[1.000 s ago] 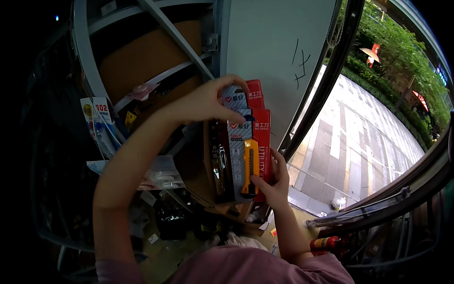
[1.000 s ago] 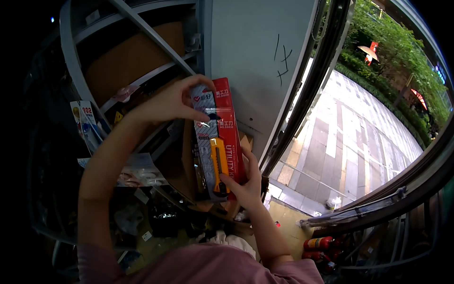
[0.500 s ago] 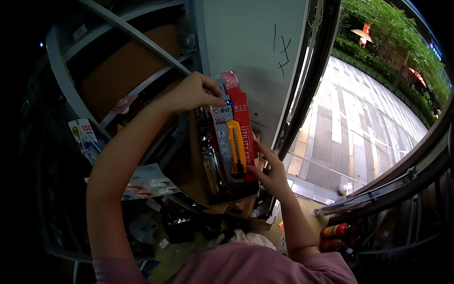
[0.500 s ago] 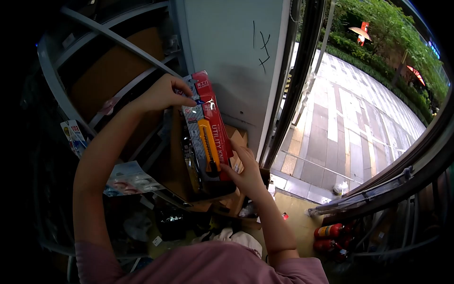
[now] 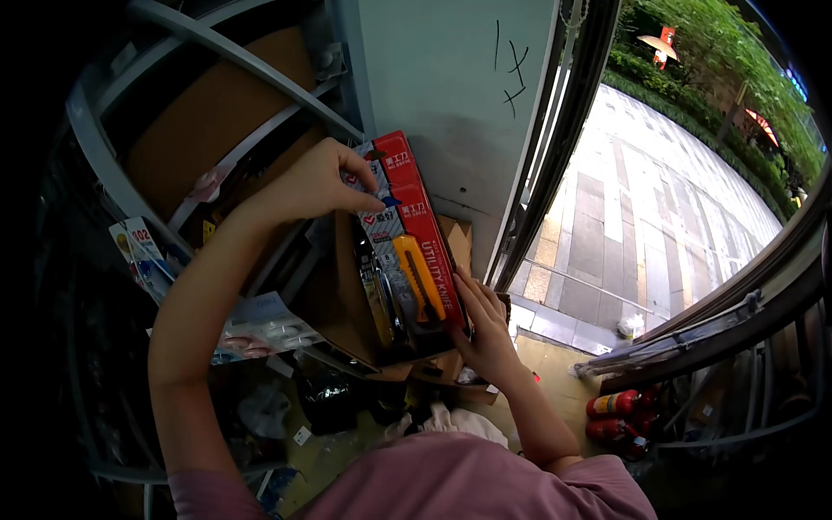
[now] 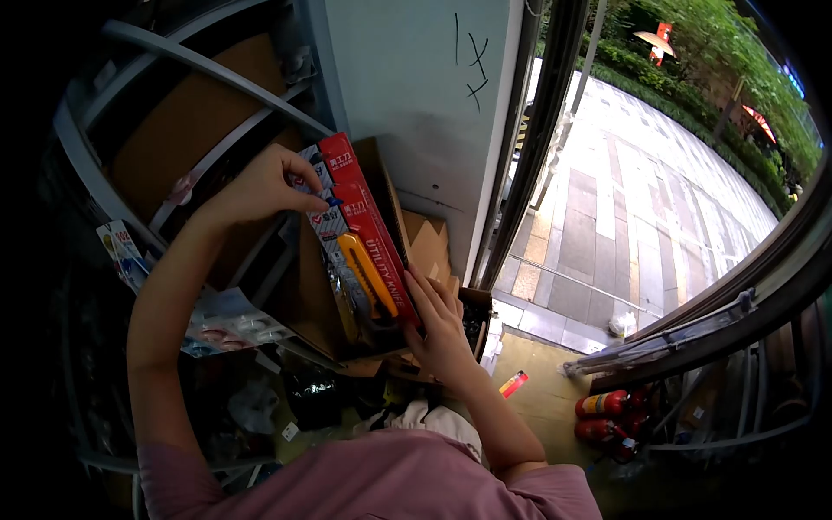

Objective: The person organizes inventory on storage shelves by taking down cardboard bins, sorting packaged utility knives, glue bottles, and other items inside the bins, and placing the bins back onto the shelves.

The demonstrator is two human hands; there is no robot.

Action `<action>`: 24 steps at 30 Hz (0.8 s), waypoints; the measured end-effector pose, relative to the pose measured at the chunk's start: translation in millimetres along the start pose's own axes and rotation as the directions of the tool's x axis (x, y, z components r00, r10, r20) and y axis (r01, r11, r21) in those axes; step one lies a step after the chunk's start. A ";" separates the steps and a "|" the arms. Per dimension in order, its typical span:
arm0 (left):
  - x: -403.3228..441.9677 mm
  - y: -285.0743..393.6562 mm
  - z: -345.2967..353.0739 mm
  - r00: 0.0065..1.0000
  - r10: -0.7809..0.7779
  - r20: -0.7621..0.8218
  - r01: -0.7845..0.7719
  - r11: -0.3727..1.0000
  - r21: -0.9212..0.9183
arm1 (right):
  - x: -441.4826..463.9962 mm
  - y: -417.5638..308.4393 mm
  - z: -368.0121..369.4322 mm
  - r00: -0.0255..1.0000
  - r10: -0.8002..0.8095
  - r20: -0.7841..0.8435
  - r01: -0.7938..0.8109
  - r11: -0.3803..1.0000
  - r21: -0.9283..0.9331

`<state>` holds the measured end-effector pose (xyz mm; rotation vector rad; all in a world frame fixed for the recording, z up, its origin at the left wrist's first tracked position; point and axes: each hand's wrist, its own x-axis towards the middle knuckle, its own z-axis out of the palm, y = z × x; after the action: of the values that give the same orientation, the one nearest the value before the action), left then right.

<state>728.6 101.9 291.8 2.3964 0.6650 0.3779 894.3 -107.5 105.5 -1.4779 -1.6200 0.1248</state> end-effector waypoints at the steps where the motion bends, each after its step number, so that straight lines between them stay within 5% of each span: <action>1: -0.3 -1.7 -0.9 1.000 -0.016 0.013 0.016 0.999 -0.038 | -0.7 -0.4 -0.2 1.000 -0.003 0.009 0.003 1.000 -0.013; 8: -0.8 -6.8 9.0 0.998 0.054 0.041 -0.054 0.998 0.013 | -4.6 1.7 7.5 0.996 -0.084 0.014 0.085 0.979 -0.187; 10: 5.7 -17.8 20.3 0.995 0.065 0.079 -0.068 0.997 0.038 | -6.4 0.4 12.0 0.997 0.060 -0.051 -0.053 0.990 0.133; 14: 18.4 -28.8 47.6 0.977 0.061 0.204 -0.093 0.984 0.154 | -8.9 11.8 24.6 0.997 0.055 -0.049 -0.048 0.991 0.129; 23: 50.8 -64.7 70.1 0.948 -0.055 0.314 -0.007 0.981 0.193 | -9.9 12.9 35.2 0.989 0.139 -0.050 -0.138 0.990 0.017; 24: 55.7 -70.5 71.5 0.949 -0.058 0.311 -0.003 0.981 0.194 | -8.9 8.9 33.3 0.992 0.093 -0.085 -0.106 0.981 -0.160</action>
<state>778.6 145.6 198.2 2.5479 0.6087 -0.0895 877.8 -96.5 75.9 -1.6701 -1.5242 -0.0112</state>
